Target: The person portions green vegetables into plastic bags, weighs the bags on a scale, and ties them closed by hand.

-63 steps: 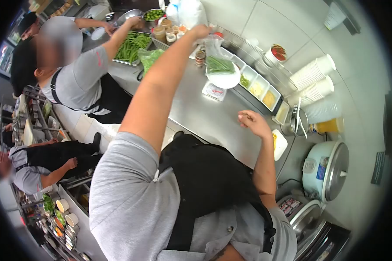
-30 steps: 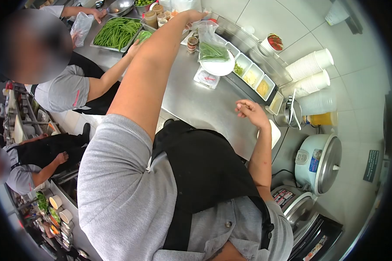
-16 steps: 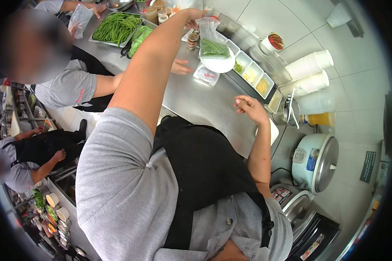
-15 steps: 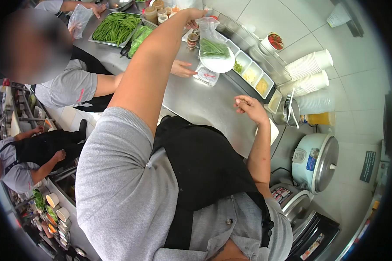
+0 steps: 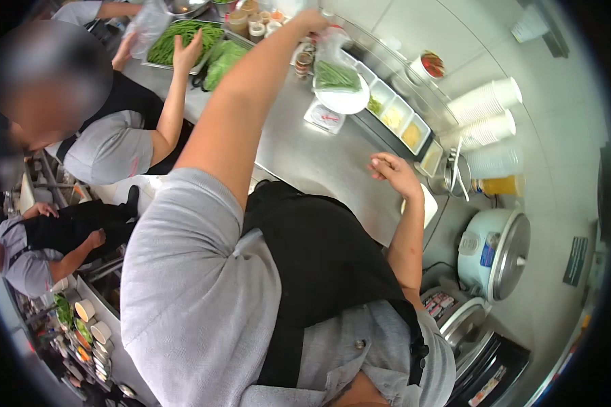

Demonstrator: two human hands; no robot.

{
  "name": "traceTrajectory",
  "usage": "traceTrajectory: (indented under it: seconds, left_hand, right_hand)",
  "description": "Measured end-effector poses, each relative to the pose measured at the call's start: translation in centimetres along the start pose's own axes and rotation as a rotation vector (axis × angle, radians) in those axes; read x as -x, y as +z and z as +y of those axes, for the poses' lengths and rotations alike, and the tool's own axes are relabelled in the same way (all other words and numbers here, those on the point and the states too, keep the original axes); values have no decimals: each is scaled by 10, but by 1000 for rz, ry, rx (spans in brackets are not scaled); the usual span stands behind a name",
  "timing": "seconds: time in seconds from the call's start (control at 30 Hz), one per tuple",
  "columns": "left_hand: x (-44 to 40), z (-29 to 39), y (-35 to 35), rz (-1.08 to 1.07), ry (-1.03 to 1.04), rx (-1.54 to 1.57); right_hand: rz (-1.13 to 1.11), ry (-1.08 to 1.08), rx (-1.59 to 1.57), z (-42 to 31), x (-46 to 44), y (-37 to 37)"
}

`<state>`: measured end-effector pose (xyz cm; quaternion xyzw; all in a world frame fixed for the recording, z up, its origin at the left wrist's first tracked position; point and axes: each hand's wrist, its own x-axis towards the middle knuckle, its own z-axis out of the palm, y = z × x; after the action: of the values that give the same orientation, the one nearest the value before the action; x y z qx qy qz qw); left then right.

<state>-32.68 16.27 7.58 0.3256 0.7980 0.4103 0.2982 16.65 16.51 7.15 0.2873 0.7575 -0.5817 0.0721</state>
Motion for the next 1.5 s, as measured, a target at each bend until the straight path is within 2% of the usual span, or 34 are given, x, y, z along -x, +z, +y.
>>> traceTrajectory:
  seconds: [0.07, 0.13, 0.2, 0.27, 0.33, 0.43, 0.47, 0.53, 0.57, 0.63, 0.67, 0.73, 0.87, 0.93, 1.0, 1.07, 1.13, 1.2, 1.27, 1.43, 1.5]
  left_hand:
    - [42, 27, -1, 4, 55, 92]
    - [92, 46, -1, 49, 219, 169]
    - [133, 48, 5, -62, 401, 432]
    - [205, 67, -2, 91, 374, 230]
    - [248, 61, -11, 130, 448, 243]
    - [306, 43, -31, 256, 389, 388]
    - [312, 25, -30, 306, 402, 455]
    - [315, -16, -30, 277, 249, 455]
    - [313, -39, -26, 284, 249, 454]
    - [309, -83, -19, 303, 29, 237]
    - [309, -102, -13, 306, 30, 229]
    - [313, -126, -10, 335, -111, 357]
    - [330, -132, -19, 410, -56, 513]
    - [328, -145, -19, 453, 71, 735]
    - [331, -153, -21, 443, 38, 719]
    - [333, -159, -24, 491, -46, 450]
    - [334, -166, -28, 470, -61, 393]
    - [338, -170, -30, 458, -44, 118]
    - [339, -172, -27, 453, -70, 115]
    - [341, -163, -42, 260, -207, 176]
    - [342, -170, -44, 201, -156, 209]
  right_hand:
    - [-17, -26, -9, -5, 0, 0]
    - [-40, -58, -13, -19, -1, 2]
    - [-27, -90, 13, -42, 5, 1]
    - [-39, -160, -7, -65, 3, 2]
    - [-48, -223, -26, -96, -1, 0]
    - [33, -447, 14, -151, -11, 6]
    - [24, -457, 18, -167, -21, 12]
    - [50, -544, 35, -200, -49, 23]
    - [11, -556, 71, -215, -69, 33]
    - [-65, -554, 92, -237, -120, 61]
    - [-97, -542, 77, -243, -148, 77]
    - [-60, -526, 238, -252, -208, 113]
    - [13, -771, 490, -259, -312, 176]
    - [59, -759, 565, -270, -353, 202]
    - [98, -743, 643, -284, -383, 225]
    - [90, -727, 731, -302, -410, 247]
    - [93, -686, 775, -311, -455, 271]
    - [84, -650, 819, -307, -496, 297]
    - [140, -658, 840, -306, -531, 323]
    - [313, -630, 955, -293, -574, 365]
    - [265, -577, 906, -302, -581, 365]
